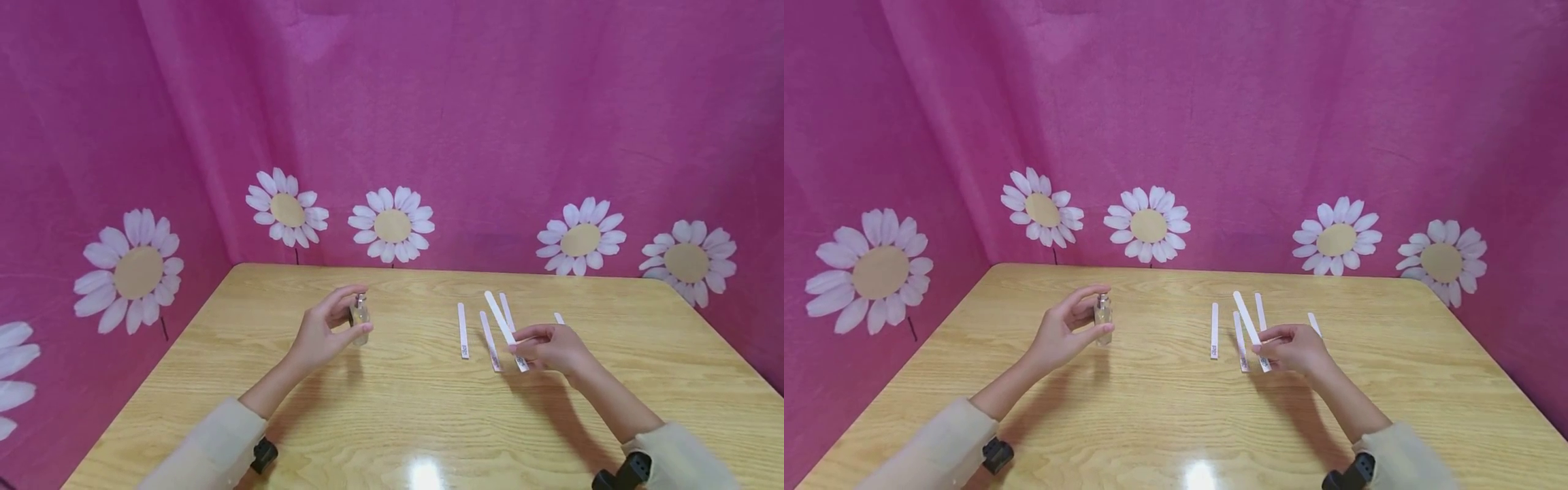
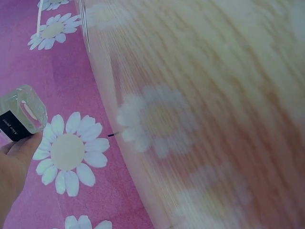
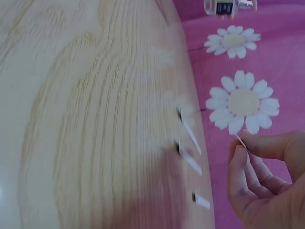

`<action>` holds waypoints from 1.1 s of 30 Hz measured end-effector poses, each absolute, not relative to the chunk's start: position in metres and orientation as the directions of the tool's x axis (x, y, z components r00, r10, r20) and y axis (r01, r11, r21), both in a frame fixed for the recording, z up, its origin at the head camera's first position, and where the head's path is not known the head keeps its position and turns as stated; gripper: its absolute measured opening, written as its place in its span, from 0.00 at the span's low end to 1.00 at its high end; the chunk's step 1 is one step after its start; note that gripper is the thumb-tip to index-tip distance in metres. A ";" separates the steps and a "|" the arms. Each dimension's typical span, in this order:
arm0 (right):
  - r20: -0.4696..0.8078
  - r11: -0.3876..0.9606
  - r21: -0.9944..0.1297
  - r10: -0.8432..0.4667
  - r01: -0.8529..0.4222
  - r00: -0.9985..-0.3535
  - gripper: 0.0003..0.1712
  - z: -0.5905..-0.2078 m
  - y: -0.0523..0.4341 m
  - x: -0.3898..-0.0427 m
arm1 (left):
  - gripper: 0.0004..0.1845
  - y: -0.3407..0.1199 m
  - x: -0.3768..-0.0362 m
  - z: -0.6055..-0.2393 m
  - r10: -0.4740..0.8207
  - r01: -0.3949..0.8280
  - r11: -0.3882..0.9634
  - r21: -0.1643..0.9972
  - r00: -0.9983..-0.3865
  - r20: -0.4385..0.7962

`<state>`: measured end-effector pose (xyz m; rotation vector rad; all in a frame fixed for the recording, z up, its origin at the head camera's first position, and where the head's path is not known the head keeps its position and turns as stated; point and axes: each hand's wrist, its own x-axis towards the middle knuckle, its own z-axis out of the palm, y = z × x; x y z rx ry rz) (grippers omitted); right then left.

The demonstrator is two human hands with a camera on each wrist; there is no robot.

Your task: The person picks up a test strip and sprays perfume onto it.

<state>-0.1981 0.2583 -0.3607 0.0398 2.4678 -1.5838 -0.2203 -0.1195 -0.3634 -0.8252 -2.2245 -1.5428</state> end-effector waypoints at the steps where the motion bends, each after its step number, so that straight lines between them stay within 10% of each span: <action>1: -0.191 0.418 -0.898 -0.084 0.139 -0.978 0.23 -0.362 0.261 -0.199 | 0.30 -0.119 -0.220 -0.363 0.281 0.614 0.254 0.747 -0.786 0.551; 33: -0.208 0.605 -0.752 0.159 0.262 -0.965 0.24 -0.387 0.310 -0.200 | 0.29 -0.123 -0.217 -0.360 0.303 0.605 0.267 0.750 -0.792 0.531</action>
